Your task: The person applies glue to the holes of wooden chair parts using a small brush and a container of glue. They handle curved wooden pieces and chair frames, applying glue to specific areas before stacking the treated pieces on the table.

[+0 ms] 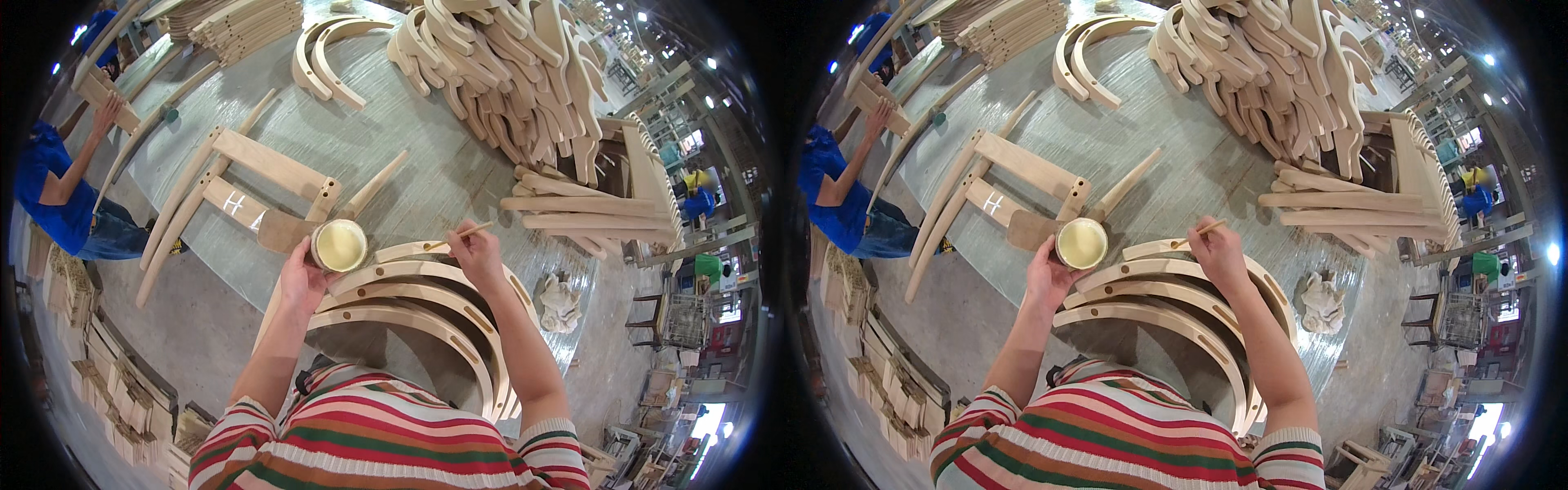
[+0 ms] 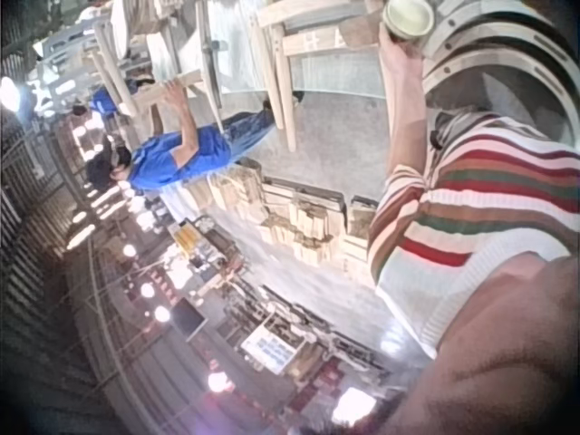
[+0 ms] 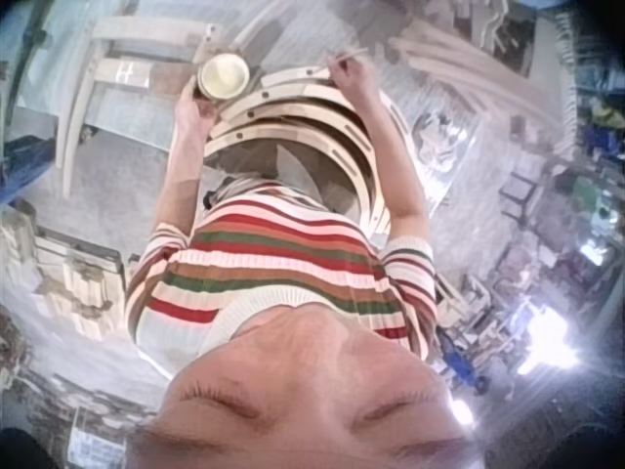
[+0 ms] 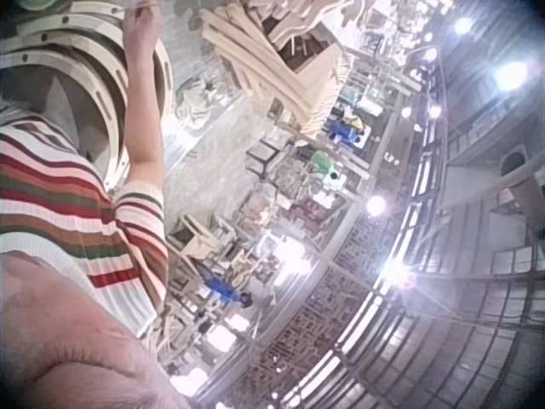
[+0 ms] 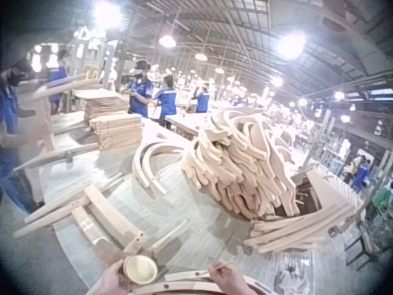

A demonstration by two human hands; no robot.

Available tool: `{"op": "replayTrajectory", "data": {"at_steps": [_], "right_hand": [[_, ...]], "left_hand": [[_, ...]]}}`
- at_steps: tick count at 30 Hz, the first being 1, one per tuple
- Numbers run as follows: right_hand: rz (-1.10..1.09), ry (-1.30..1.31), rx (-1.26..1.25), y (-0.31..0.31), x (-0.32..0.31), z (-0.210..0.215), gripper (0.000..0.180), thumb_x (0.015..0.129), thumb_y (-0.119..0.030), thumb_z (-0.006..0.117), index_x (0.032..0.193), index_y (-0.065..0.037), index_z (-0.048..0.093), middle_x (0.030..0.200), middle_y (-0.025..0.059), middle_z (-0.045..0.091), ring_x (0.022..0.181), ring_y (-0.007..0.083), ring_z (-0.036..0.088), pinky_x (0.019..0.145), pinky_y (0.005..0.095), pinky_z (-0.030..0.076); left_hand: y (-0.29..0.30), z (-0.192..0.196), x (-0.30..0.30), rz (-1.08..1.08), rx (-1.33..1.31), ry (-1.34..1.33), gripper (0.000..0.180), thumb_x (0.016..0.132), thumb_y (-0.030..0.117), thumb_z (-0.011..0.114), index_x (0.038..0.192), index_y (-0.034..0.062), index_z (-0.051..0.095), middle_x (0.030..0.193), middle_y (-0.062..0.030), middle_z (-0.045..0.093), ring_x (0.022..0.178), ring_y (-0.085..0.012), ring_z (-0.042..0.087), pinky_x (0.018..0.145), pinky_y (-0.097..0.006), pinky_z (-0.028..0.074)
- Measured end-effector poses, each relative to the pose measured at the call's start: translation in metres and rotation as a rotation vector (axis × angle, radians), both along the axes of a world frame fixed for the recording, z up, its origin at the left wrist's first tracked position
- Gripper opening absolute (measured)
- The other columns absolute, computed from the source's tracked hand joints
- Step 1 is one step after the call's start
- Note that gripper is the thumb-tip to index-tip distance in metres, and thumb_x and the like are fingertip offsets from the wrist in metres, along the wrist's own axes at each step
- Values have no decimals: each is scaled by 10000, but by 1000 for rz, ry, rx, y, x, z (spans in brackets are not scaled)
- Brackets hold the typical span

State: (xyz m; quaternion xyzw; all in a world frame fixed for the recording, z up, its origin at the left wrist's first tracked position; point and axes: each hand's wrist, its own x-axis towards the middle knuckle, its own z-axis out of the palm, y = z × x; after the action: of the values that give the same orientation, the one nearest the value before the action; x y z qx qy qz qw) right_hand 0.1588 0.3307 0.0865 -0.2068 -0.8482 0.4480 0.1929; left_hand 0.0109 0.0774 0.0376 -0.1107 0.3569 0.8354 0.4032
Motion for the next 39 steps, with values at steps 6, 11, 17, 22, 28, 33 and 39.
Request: {"op": "replayTrajectory", "data": {"at_steps": [6, 11, 17, 22, 28, 33, 39], "right_hand": [[16, -41, 74, 5, 7, 2, 220, 874, -158, 587, 755, 7, 503, 543, 97, 467, 477, 158, 434, 495, 301, 378], [5, -27, -10, 3, 6, 3, 186, 859, -141, 593, 770, 0, 511, 557, 107, 486, 510, 189, 492, 523, 306, 410], [187, 13, 255, -15, 19, 38, 93, 823, -65, 623, 821, -14, 546, 663, 102, 554, 587, 213, 559, 579, 297, 451], [129, 188, -274, -58, 26, 66, 119, 862, -87, 613, 845, 15, 554, 712, 63, 601, 647, 123, 585, 613, 240, 470], [64, 254, -390, -88, 18, 49, 135, 885, -108, 588, 852, 17, 549, 741, 96, 635, 637, 107, 603, 614, 228, 484], [26, 309, -862, -86, 21, 22, 103, 888, -118, 569, 862, -19, 553, 757, 107, 633, 630, 138, 597, 600, 265, 491], [34, 374, -1398, -89, 36, 0, 59, 851, -56, 571, 909, -53, 567, 821, 100, 631, 707, 164, 605, 690, 323, 521]], "left_hand": [[2, 2, 4, -28, -9, 13, 383, 968, 303, 350, 1214, 39, 479, 1211, -129, 540, 1091, -289, 551, 887, -502, 470], [2, 5, 8, -20, -33, 19, 365, 960, 299, 380, 1196, 44, 491, 1186, -120, 554, 1058, -273, 572, 848, -483, 493], [-8, 1, 16, 46, -25, 11, 341, 952, 283, 416, 1186, 45, 487, 1154, -117, 561, 1037, -264, 577, 838, -487, 501], [-9, 15, 35, 68, -56, 61, 312, 943, 269, 452, 1172, 58, 483, 1115, -87, 578, 1015, -234, 580, 799, -490, 513], [-16, 21, 57, 74, 49, 38, 278, 927, 234, 494, 1140, 56, 492, 1094, -85, 595, 995, -223, 592, 789, -491, 521], [-24, 33, 72, 76, -5, 48, 341, 944, 297, 430, 1158, 52, 532, 1086, -97, 618, 946, -232, 615, 801, -431, 508], [-37, 27, 72, 106, 89, 22, 292, 944, 252, 441, 1140, 45, 505, 1094, -103, 590, 994, -250, 598, 822, -486, 509]]}}
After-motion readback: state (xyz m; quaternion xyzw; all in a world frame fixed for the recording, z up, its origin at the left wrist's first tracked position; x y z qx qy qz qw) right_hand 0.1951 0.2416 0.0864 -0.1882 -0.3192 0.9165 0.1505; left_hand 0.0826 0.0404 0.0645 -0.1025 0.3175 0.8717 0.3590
